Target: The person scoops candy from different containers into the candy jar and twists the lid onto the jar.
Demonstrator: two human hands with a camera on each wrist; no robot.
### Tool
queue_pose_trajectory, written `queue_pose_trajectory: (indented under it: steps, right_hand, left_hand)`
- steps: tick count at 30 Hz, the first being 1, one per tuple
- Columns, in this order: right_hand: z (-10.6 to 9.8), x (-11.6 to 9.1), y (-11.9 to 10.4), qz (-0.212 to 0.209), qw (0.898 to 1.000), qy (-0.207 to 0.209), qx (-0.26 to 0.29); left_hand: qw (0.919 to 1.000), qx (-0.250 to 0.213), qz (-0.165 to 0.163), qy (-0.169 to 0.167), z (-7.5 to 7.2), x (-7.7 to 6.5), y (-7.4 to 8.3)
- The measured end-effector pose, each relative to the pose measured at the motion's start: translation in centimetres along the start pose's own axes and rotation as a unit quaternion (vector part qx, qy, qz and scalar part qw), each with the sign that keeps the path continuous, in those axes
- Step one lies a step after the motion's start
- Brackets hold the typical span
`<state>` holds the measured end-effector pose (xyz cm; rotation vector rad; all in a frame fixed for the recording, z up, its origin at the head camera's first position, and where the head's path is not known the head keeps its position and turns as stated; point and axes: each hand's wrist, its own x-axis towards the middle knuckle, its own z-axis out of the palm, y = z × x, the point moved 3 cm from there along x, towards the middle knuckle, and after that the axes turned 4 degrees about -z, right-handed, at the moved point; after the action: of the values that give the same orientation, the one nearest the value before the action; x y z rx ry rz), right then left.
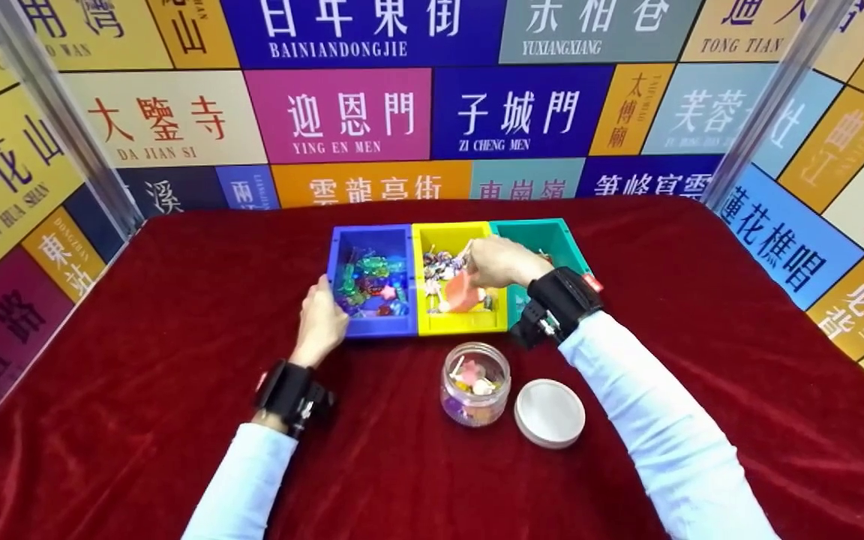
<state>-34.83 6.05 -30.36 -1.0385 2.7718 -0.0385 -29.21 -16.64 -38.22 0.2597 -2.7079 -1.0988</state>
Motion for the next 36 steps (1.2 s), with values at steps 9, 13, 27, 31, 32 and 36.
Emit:
queue_pose_trajectory:
  steps: [9,13,27,31,32,36]
  right_hand:
    - [0.3,0.5,0.6,0.059,0.995,-0.006,0.079]
    - [0.6,0.7,0.4,0.066,0.995,0.027,0.068]
    - [1.6,0.6,1.4,0.159,0.983,0.067,0.067]
    - [0.6,0.4,1.0,0.164,0.984,0.022,0.069]
    - [0.4,0.4,0.9,0.155,0.985,0.013,0.070]
    - [0.6,0.6,0.5,0.121,0.990,-0.004,0.073]
  left_hand:
    - [0.9999,-0.005,-0.009,-0.007,0.0,0.0,0.0]
    - [0.9999,-0.010,-0.007,-0.005,0.0,0.0,-0.1]
    - [1.0000,-0.006,0.004,0.000,0.3,0.0,0.0]
    - [1.0000,0.000,0.006,0.005,0.1,0.0,0.0]
    - [1.0000,0.001,0.006,0.006,0.1,0.0,0.0]
    - [1.0000,0.002,0.004,0.003,0.0,0.0,-0.1]
